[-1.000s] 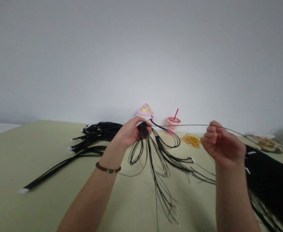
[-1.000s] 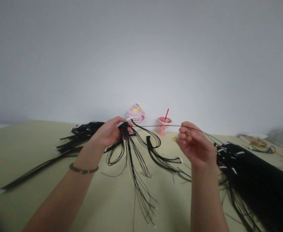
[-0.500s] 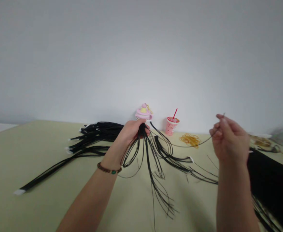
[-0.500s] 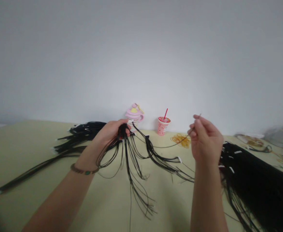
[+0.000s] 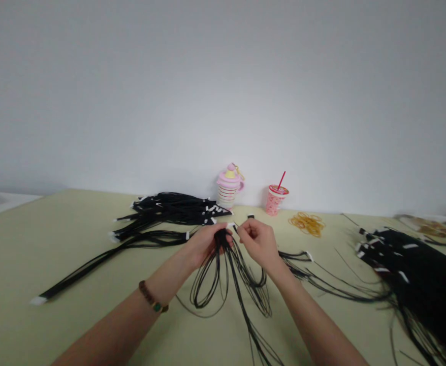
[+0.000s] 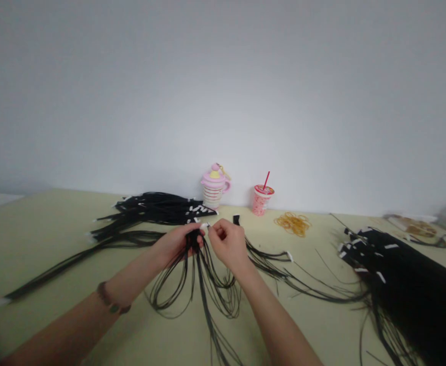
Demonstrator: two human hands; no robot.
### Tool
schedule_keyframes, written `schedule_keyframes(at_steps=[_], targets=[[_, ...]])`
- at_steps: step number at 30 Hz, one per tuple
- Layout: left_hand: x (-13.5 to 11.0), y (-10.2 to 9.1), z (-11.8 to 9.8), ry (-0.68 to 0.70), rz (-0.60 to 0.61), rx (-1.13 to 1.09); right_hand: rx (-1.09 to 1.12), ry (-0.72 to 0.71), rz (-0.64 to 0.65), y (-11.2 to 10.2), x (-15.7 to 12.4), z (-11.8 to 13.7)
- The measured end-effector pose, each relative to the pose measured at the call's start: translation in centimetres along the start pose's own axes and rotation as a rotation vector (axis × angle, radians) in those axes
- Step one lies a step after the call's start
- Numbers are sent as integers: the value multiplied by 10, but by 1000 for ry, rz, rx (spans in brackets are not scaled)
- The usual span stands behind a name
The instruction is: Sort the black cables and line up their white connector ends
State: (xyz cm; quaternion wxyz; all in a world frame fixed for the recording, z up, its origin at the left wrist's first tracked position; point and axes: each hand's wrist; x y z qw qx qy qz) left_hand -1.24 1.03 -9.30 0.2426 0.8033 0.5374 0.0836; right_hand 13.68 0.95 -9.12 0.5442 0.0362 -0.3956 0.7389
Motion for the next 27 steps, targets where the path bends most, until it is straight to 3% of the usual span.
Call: schedule_keyframes(at_steps=[3,7,18,27], targets=[[-17,-27,36,-62,-29,-117,40,15,126,28,-16,-15],[-32,-36,62,-90,-37,-214,33,41,192,53,-41,-21],[-30,-38,70,-125,11,-112,-85,58,162,59,-53,-38],[-33,-34,67,-160,-12,-87,-101,16,181,55,-53,-35]])
Point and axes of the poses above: each hand's wrist, its own x-axis towards the middle knuckle, its own y-axis out of the palm, z = x × y, and after that the axes turned 13 degrees about z, right-handed
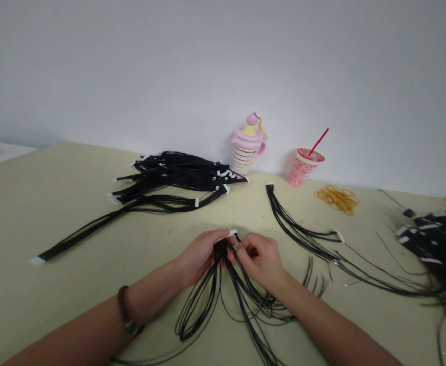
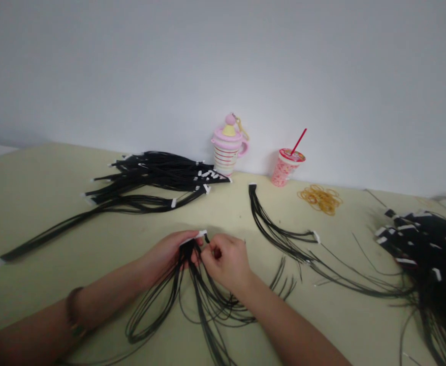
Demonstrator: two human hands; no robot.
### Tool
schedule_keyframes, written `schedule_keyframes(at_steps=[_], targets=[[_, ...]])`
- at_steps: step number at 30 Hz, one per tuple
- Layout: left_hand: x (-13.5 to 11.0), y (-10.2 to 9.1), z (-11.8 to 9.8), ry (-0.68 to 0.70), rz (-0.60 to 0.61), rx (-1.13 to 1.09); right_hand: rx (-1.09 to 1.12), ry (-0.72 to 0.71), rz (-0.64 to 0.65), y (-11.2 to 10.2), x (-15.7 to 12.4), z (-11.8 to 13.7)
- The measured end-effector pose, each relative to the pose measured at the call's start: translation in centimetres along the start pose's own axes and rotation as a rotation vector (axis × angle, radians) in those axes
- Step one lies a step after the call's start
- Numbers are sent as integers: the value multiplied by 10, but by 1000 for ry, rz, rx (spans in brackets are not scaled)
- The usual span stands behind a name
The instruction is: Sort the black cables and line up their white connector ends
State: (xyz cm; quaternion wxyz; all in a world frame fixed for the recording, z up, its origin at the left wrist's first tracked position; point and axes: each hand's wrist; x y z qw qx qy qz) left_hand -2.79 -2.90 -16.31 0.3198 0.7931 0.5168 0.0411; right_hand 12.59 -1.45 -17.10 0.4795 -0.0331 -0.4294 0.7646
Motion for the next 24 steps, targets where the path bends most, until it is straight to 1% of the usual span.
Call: schedule_keyframes(at_steps=[7,13,19,24], targets=[[1,2,-5,-67,-4,-38,4,-28,25,-1,1,-2],[3,-2,-9,-152,66,-93,-7,-70,48,-3,2,-1],[2,-3,-10,-133,106,-115,-29,-84,39,-3,2,-1],[3,-8,-8,-130,177,-131,-57,-71,20,-3,0,-3]])
Point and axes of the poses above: each hand's wrist, its own x-axis towards the middle knuckle, its own y-axis out of the palm, z = x × y, and after that the axes turned 13 degrees about z, right-handed
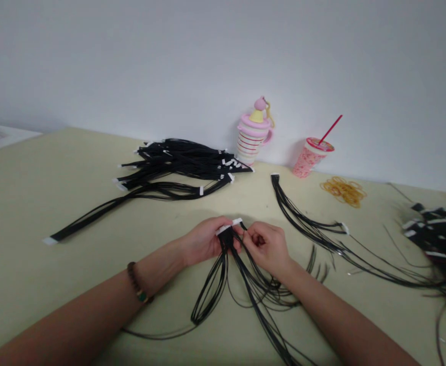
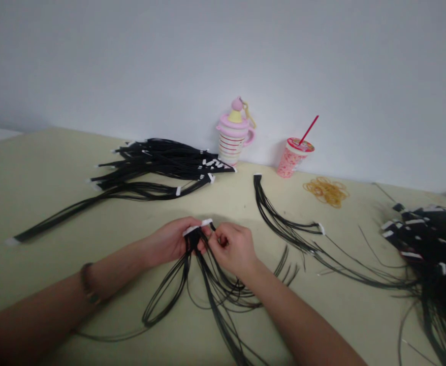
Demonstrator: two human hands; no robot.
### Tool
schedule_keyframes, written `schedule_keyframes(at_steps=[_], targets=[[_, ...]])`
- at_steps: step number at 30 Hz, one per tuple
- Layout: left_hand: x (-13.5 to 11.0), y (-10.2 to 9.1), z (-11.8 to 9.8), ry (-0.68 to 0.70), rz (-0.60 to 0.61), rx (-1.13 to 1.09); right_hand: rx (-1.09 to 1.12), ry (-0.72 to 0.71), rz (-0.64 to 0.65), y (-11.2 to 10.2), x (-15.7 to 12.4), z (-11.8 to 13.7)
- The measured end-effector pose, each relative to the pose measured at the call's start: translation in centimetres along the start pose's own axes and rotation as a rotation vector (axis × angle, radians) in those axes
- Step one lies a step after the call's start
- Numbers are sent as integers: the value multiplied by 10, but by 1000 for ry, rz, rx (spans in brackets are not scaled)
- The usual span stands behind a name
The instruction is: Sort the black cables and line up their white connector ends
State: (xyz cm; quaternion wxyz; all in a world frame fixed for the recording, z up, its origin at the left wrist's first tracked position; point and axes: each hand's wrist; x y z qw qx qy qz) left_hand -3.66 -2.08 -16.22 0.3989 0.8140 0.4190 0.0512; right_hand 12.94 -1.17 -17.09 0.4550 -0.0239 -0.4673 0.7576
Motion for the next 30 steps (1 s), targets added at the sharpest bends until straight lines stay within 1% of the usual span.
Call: schedule_keyframes(at_steps=[6,14,18,30], targets=[[2,-5,2,-2,45,-13,-23,-5,-13,-2,1,1],[2,1,2,40,42,26,-42,-28,5,-1,0,4],[1,0,3,59,29,47,-49,-38,-4,-2,0,4],[0,-1,3,83,57,104,-37,-48,31,-3,1,5]])
Point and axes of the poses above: each hand's wrist, its own x-axis towards the middle knuckle, its own y-axis out of the palm, z = x × y, and after that the axes turned 13 degrees about z, right-handed
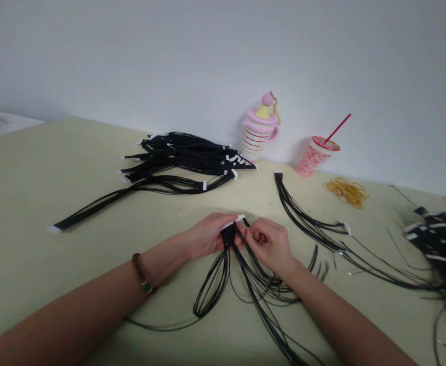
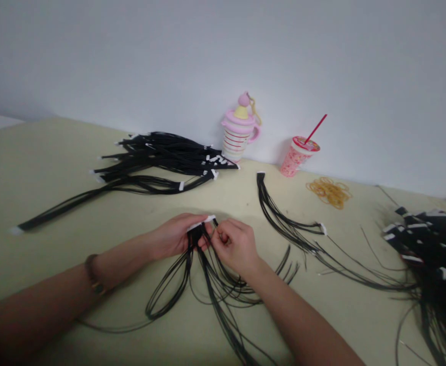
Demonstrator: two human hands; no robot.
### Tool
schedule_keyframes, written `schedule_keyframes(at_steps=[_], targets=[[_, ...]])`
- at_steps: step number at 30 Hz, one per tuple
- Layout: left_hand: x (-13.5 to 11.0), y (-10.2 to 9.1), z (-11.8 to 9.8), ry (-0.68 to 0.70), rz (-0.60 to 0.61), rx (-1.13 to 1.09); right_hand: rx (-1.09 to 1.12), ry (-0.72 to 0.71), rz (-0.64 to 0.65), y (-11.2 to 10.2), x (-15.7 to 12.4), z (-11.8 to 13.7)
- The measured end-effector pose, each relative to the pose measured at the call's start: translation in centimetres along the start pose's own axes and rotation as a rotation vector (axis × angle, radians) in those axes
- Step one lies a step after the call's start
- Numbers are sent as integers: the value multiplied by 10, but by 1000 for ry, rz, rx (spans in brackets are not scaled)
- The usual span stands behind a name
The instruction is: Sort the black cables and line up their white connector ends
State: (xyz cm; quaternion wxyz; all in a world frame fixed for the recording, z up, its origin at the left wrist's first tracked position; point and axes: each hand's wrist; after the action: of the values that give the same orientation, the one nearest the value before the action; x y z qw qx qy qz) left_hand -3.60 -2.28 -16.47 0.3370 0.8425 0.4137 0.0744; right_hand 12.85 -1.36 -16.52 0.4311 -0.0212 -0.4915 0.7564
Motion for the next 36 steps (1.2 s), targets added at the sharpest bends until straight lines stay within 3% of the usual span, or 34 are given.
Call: schedule_keyframes(at_steps=[19,25,36], targets=[[-1,7,1,12,-26,83,1,84,81,-3,2,-3],[2,2,2,58,-57,22,-15,165,211,-25,3,-15],[-6,20,-3,8,32,-156,80,348,249,-65,-54,-40]])
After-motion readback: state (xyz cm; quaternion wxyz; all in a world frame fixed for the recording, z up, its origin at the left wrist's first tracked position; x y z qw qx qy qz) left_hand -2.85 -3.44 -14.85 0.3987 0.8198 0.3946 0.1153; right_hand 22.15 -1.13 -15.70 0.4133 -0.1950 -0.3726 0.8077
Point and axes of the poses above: each hand's wrist, its own x-axis towards the middle knuckle, its own y-axis out of the palm, z = x × y, and after that the axes turned 13 degrees about z, right-handed
